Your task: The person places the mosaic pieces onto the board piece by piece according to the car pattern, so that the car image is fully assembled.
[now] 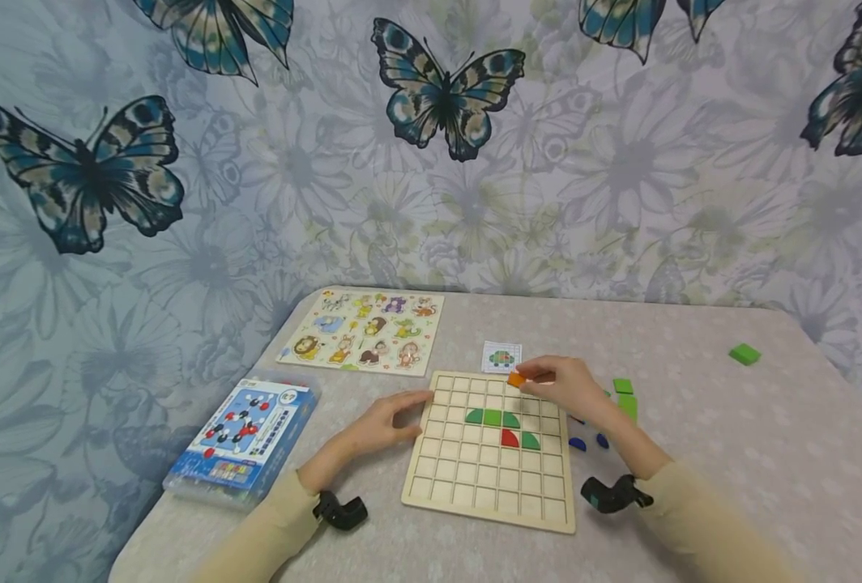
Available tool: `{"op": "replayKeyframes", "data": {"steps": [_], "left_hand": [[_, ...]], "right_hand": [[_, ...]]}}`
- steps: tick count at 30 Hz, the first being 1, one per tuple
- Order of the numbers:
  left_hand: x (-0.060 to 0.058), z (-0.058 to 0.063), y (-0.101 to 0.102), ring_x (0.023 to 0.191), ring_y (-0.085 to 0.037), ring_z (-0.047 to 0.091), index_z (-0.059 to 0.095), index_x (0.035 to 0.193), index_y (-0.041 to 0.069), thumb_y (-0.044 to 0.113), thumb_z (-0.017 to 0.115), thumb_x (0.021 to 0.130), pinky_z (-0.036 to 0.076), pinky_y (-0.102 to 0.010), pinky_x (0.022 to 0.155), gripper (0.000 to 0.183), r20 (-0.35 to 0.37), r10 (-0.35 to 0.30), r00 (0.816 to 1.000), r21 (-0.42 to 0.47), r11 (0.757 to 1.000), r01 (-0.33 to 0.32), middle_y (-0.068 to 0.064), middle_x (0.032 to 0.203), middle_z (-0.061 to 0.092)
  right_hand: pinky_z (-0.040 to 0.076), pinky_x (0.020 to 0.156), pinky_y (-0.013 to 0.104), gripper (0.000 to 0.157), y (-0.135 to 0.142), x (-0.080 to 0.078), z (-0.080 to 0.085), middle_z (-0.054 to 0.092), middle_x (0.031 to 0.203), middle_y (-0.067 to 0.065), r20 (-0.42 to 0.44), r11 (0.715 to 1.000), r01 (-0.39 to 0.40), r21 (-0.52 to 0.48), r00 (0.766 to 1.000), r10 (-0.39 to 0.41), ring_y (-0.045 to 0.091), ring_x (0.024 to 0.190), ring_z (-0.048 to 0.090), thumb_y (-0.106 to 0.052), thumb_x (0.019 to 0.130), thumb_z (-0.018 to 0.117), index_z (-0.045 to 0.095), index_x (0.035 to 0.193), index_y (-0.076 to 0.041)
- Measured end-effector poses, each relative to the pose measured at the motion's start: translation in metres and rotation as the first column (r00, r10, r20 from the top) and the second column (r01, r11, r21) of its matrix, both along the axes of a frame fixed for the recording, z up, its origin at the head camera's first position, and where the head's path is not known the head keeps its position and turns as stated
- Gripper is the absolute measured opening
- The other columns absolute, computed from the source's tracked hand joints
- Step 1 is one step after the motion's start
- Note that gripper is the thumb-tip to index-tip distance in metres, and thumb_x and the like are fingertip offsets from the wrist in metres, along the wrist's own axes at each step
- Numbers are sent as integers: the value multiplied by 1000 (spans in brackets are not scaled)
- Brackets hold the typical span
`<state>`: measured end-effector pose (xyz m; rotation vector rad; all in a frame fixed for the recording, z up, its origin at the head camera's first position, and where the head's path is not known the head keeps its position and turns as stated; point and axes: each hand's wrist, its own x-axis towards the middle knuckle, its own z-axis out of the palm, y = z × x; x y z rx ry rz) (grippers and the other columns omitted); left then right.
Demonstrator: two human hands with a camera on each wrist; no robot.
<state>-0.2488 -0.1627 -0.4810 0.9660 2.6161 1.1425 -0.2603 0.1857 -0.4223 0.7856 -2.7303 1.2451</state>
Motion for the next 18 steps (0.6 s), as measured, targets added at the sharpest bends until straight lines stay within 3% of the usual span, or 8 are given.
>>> {"op": "replayKeyframes", "data": {"steps": [8, 18], "left_hand": [[0, 3, 0, 134, -22, 34, 44, 142, 7, 13, 66, 89, 29, -40, 109, 58, 9, 5, 1000, -1, 1000, -5, -7, 143, 43], [-1, 1, -1, 134, -23, 34, 44, 142, 8, 15, 65, 89, 30, -42, 108, 57, 15, 2, 1000, 1, 1000, -2, -7, 144, 42]], "right_hand": [[54, 78, 29, 31, -31, 25, -9, 68, 106, 4, 1, 994, -106, -27, 994, 106, 19, 92, 64, -19, 84, 73, 69, 112, -4], [56, 73, 33, 25, -39, 37, -33, 68, 98, 2, -118, 984, -170, 55, 977, 175, 17, 85, 65, -10, 82, 74, 70, 106, -3]]}}
